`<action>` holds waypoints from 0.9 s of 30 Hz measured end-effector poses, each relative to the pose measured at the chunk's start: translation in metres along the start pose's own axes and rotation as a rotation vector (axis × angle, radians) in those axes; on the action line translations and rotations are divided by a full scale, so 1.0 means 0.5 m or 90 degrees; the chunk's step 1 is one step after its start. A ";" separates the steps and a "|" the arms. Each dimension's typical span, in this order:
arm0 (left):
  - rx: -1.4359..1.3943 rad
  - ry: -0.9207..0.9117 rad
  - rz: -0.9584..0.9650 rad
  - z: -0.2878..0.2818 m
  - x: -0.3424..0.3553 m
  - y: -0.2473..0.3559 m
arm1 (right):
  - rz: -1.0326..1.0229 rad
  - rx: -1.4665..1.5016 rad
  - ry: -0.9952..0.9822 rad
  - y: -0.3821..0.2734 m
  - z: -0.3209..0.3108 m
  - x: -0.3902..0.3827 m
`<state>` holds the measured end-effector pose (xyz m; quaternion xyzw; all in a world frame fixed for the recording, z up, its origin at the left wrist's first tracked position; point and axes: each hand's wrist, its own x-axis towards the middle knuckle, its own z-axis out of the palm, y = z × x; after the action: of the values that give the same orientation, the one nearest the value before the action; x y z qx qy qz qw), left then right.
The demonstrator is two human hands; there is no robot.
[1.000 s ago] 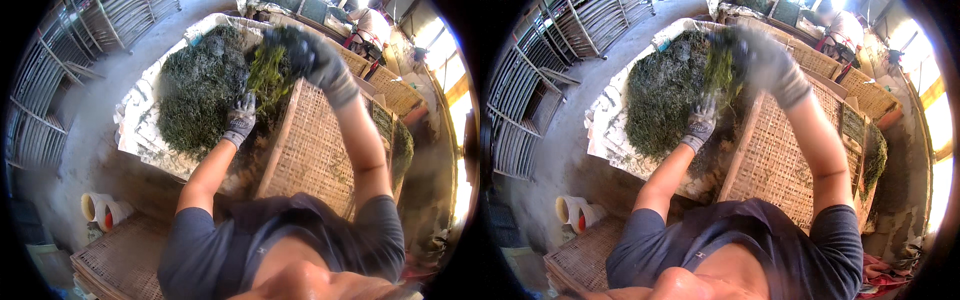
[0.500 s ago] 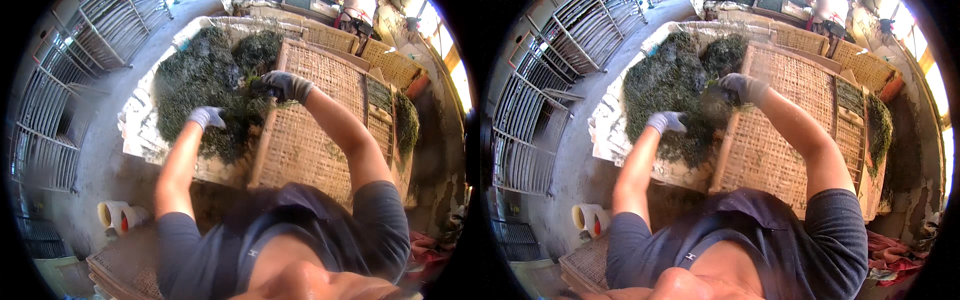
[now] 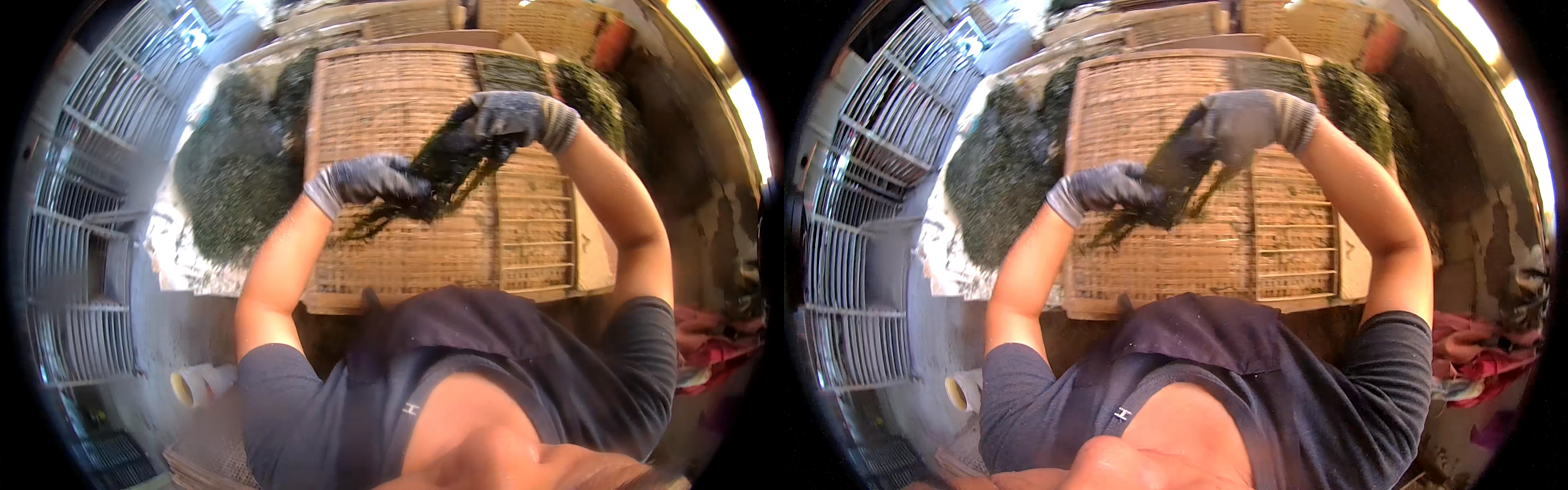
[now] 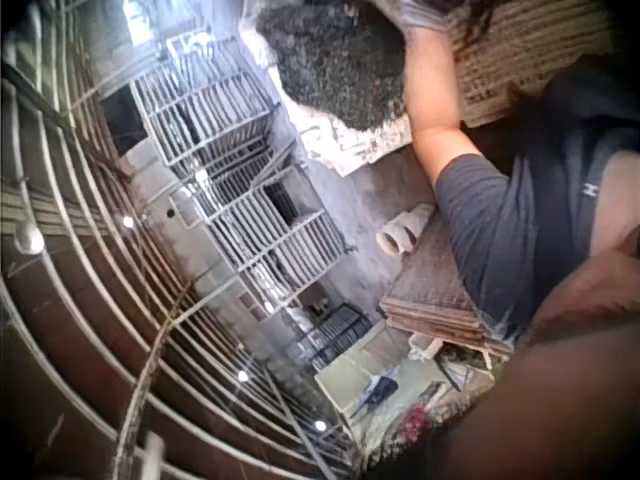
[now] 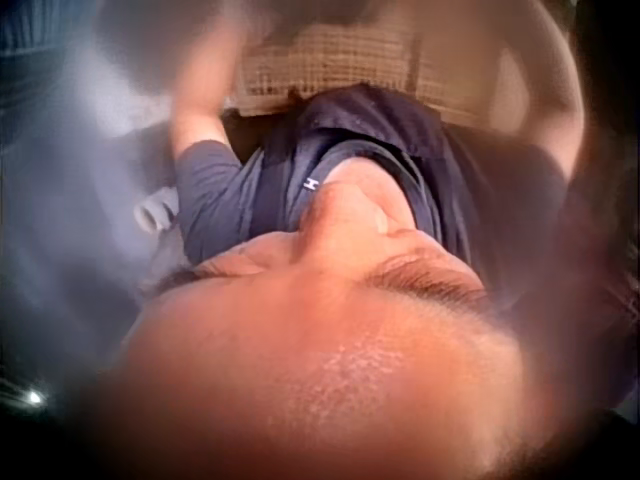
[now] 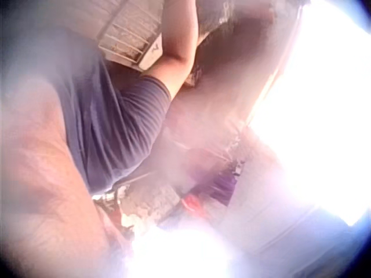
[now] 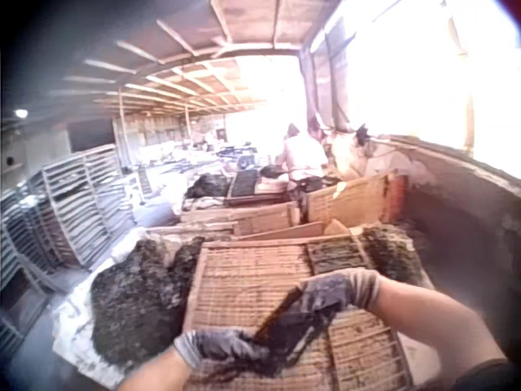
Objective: The person is handling green leafy material, picking it up from a large bin by hand, and spreading it evenly onto a rectangular bamboo tray.
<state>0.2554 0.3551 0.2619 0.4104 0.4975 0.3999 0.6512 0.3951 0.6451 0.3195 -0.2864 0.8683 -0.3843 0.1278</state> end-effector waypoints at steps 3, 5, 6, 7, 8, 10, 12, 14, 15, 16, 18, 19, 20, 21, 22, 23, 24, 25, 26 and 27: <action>-0.135 -0.086 -0.079 0.117 0.148 0.004 | 0.149 0.236 0.045 0.037 -0.003 -0.276; -0.280 -0.095 -0.023 0.161 0.252 -0.037 | 0.324 0.504 0.168 0.021 -0.004 -0.407; -0.225 -0.093 0.055 0.173 0.300 -0.051 | 0.363 0.471 0.190 0.003 -0.007 -0.443; -0.171 -0.086 0.135 0.185 0.348 -0.064 | 0.402 0.435 0.209 -0.003 -0.010 -0.478; -0.266 -0.118 0.086 0.176 0.394 -0.068 | 0.408 0.400 0.232 0.013 -0.009 -0.519; -0.329 -0.061 0.045 0.167 0.451 -0.043 | 0.298 0.277 0.252 0.113 0.003 -0.627; -0.240 0.007 0.040 0.122 0.467 0.028 | 0.200 -0.159 0.266 0.204 -0.010 -0.651; -0.166 0.066 0.020 0.042 0.466 0.099 | 0.224 -0.068 0.363 0.258 -0.015 -0.629; -0.138 0.087 0.002 -0.008 0.460 0.127 | 0.261 0.240 0.512 0.274 -0.016 -0.599; -0.064 0.133 -0.057 -0.069 0.460 0.138 | 0.294 0.425 0.527 0.287 -0.030 -0.571; 0.128 0.249 -0.202 -0.158 0.469 0.146 | 0.403 0.572 0.560 0.337 -0.046 -0.522; 0.247 0.322 -0.285 -0.181 0.477 0.147 | 0.485 0.432 0.535 0.371 -0.045 -0.508; 0.504 0.329 -0.360 -0.176 0.506 0.142 | 0.588 0.192 0.475 0.405 -0.048 -0.498; 0.766 0.325 -0.425 -0.159 0.552 0.128 | 0.651 0.062 0.434 0.431 -0.047 -0.499; 1.024 0.308 -0.485 -0.141 0.592 0.098 | 0.694 -0.009 0.410 0.436 -0.046 -0.496; 1.093 0.389 -0.272 -0.132 0.620 0.030 | 0.712 -0.034 0.407 0.428 -0.051 -0.487; 0.983 0.468 -0.014 -0.076 0.654 0.009 | 0.719 0.019 0.418 0.399 -0.059 -0.487; 0.940 0.444 0.109 -0.021 0.696 0.006 | 0.729 -0.058 0.416 0.401 -0.065 -0.500; 1.019 0.497 0.247 -0.007 0.731 -0.079 | 0.725 -0.136 0.407 0.402 -0.070 -0.502; 0.969 0.414 0.156 0.023 0.757 -0.076 | 0.737 -0.209 0.399 0.409 -0.061 -0.521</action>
<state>0.3407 0.6923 0.1072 0.6534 0.7468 0.1209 -0.0278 0.5093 0.9289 0.1889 0.3337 0.9249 -0.1818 0.0097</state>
